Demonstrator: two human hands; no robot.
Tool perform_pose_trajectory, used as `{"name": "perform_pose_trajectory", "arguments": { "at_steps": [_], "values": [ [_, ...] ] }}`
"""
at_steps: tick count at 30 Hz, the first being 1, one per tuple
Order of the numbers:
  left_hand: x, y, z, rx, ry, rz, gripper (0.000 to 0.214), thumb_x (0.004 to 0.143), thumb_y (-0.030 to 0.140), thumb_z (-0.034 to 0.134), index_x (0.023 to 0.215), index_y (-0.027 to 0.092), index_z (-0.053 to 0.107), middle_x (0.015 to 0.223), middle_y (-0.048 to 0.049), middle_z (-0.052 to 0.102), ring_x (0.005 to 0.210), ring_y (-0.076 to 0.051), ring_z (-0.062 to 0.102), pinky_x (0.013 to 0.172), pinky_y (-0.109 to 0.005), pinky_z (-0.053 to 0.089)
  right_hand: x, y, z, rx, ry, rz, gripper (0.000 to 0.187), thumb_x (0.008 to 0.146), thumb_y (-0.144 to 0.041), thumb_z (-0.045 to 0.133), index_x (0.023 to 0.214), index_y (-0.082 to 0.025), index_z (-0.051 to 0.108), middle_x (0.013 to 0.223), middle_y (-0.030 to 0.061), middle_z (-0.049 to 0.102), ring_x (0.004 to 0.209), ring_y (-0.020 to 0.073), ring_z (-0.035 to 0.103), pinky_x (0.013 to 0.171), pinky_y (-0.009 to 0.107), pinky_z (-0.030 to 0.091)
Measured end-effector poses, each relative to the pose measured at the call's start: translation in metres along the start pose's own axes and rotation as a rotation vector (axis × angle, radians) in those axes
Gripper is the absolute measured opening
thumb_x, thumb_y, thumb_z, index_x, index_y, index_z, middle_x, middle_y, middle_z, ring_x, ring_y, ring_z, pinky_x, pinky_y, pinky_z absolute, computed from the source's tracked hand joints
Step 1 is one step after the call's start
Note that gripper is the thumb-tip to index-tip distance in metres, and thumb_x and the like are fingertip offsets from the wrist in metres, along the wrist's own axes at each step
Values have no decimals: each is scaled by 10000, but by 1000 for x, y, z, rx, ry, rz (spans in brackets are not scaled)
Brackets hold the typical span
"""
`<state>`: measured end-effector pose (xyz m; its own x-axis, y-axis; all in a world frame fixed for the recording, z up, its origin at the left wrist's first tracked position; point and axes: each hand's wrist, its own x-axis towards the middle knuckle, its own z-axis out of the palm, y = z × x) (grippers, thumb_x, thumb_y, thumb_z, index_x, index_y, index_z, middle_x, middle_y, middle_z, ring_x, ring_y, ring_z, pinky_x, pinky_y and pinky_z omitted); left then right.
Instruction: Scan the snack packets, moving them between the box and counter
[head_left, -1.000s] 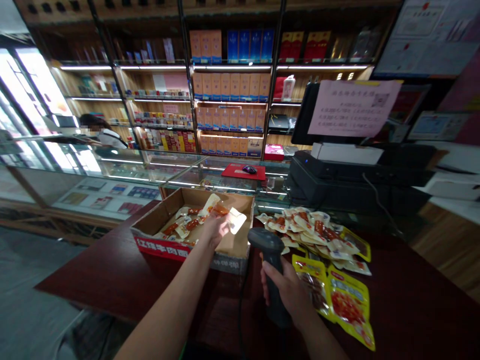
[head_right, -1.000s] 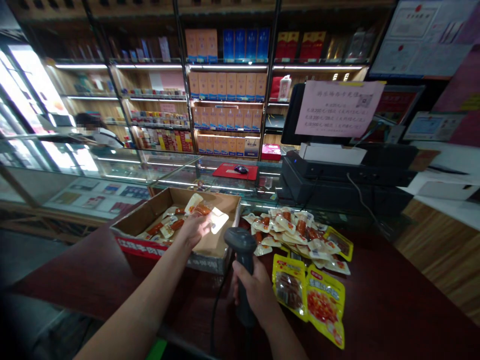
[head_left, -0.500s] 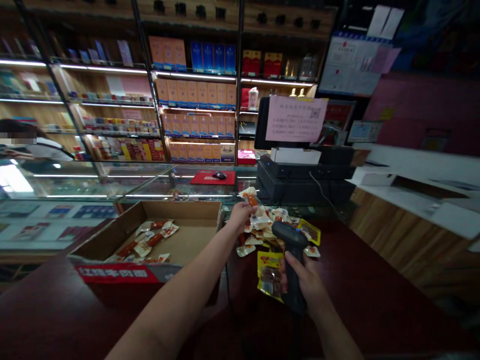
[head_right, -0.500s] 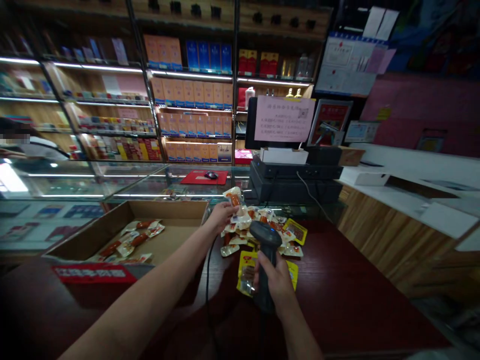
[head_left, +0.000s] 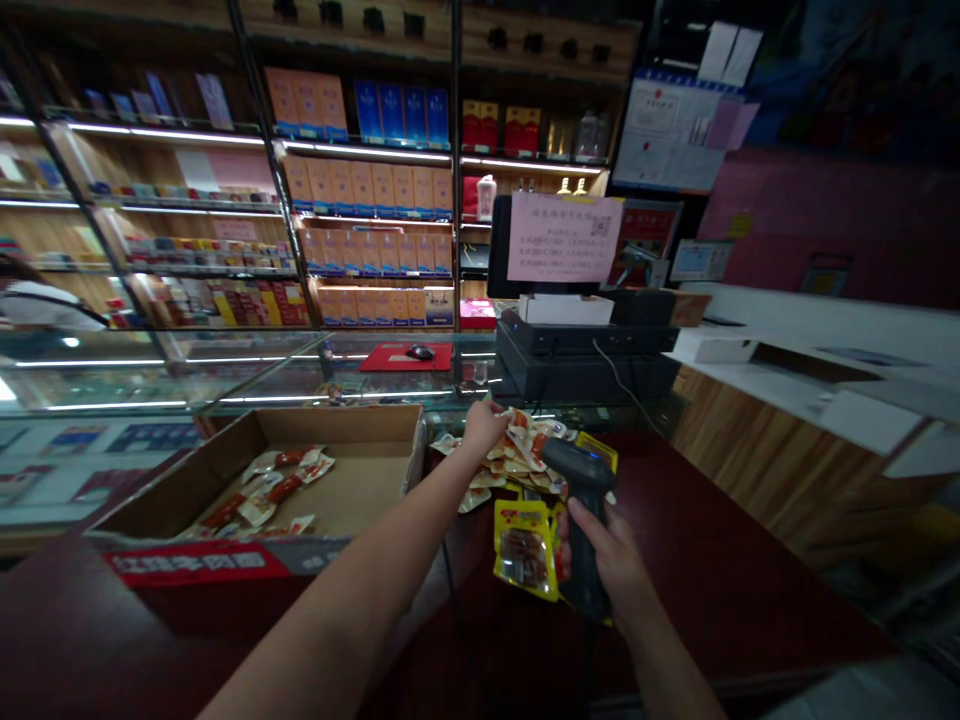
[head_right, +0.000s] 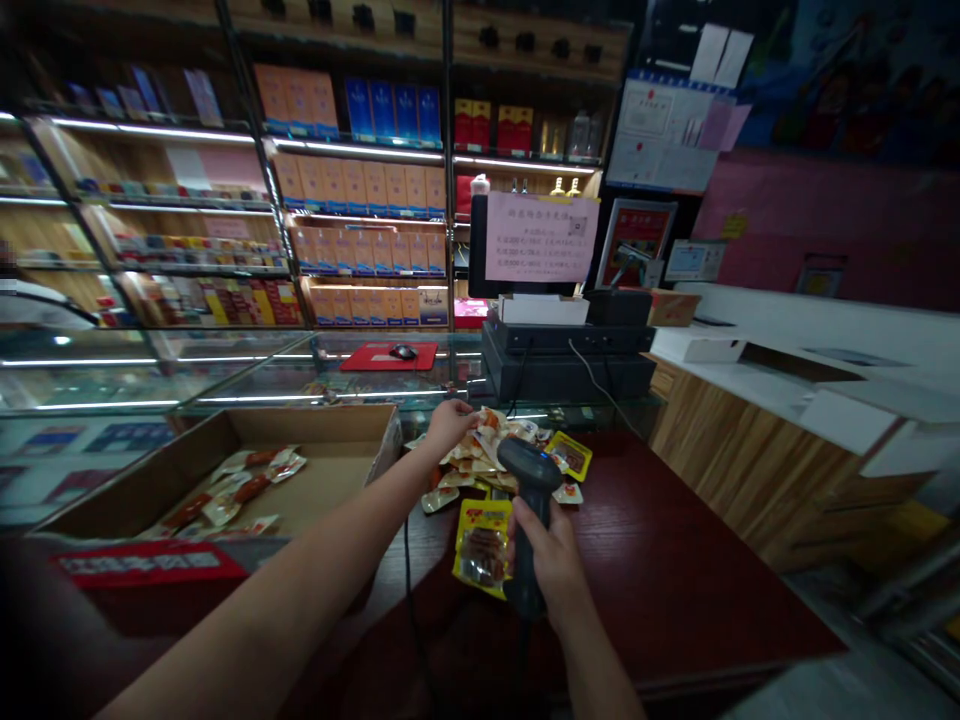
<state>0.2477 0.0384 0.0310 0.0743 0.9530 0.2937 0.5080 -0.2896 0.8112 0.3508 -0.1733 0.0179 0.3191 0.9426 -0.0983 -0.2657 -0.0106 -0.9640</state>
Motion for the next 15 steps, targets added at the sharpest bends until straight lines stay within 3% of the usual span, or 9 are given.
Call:
{"name": "perform_pose_trajectory", "arguments": {
  "at_steps": [4,8,12,15],
  "values": [
    [-4,-12,-27,14,42,32,134,672,260,656,717,135,664,730,-88,651,743,-197,593,720,-295,422,3,7,15,17,-42,-5,447,578,-545,716,780,-194,527,433,-69,518,308,105,454,305,229,400],
    [-4,-43,-70,69,100,-3,139,672,279,654,696,143,662,712,-74,646,721,-185,582,712,-284,417,4,20,42,25,-125,13,455,620,-508,710,895,-196,526,513,-68,545,351,95,476,321,214,415],
    [2,-92,-134,154,137,-93,129,640,281,678,658,156,652,677,-57,640,685,-179,576,679,-266,412,1,32,72,-56,-244,41,418,632,-524,688,812,-186,520,529,-56,547,362,94,485,318,210,417],
    [7,-137,-193,316,78,-187,149,601,293,706,614,159,643,643,-54,632,676,-189,581,667,-263,413,-2,39,93,-107,-297,59,396,653,-510,667,815,-184,513,536,-54,543,364,96,483,320,218,427]
  ]
}}
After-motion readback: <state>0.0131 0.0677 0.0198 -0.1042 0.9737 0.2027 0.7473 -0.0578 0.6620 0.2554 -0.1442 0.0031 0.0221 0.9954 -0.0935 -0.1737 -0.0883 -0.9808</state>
